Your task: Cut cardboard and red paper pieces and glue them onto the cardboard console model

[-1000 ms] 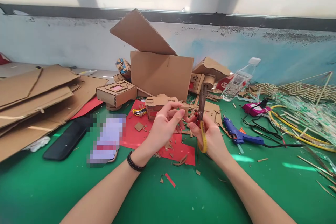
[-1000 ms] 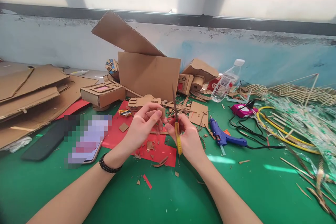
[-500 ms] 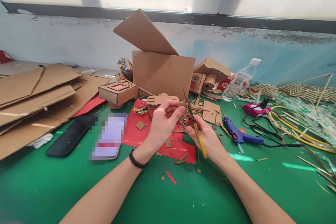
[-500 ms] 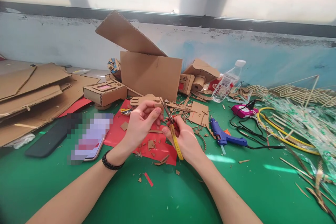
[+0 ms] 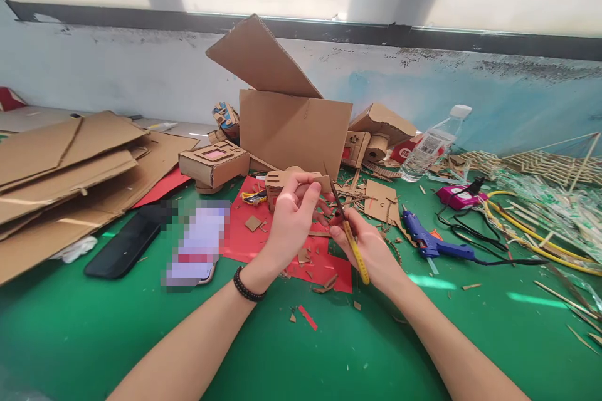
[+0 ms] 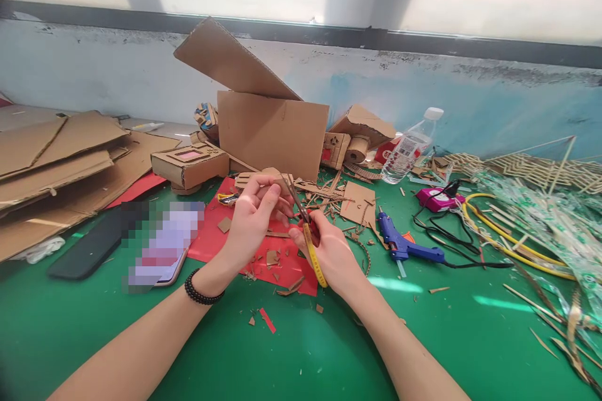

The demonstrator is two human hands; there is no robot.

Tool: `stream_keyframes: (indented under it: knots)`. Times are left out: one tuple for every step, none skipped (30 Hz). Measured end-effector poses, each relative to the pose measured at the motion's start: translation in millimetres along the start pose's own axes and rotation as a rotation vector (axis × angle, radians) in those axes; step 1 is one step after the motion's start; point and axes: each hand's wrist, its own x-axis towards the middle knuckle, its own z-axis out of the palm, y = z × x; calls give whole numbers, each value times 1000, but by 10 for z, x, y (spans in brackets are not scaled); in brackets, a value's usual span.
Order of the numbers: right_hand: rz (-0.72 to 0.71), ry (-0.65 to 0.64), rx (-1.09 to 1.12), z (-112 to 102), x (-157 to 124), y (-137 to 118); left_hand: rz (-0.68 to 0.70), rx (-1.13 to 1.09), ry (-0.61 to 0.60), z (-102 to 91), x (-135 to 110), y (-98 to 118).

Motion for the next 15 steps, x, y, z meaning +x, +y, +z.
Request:
stream_keyframes:
  knots:
    - [1, 5, -7, -3, 1, 6, 9, 13, 12, -2, -1, -10]
    - [1, 9, -13, -6, 1, 9, 16, 27, 25, -3, -3, -17]
    - [0, 11, -17, -7, 0, 10, 20, 37, 36, -4, -4, -22]
    - [-2, 12, -19, -6, -2, 9, 20, 44, 42, -5, -5, -25]
    - [-5, 12, -21, -3, -4, 6, 19, 48, 44, -5, -6, -26]
    - [-7, 11, -22, 1, -6, 3, 20, 51, 44, -5, -7, -27]
    - [-7, 11, -23, 5, -8, -1, 23, 54, 41, -4, -9, -27]
    - [-8, 10, -23, 10, -10, -4, 25, 57, 38, -2, -10, -28]
    - [-7, 7, -21, 14, -11, -6, 25, 62, 35, 1, -13, -29]
    - [-7, 4, -18, 18, -11, -7, 23, 67, 35, 4, -15, -30]
    - [-7, 0, -13, 20, -11, -6, 19, 71, 34, 7, -17, -32]
    - [-7, -1, -9, 22, -10, -5, 13, 74, 32, 11, -18, -33]
    - [-7, -2, -7, 23, -9, -3, 6, 74, 29, 14, -19, -34]
    - [-6, -1, -6, 23, -7, -1, -1, 69, 24, 18, -20, -33]
    - [-3, 3, -8, 23, -6, 0, -9, 63, 17, 21, -21, -31]
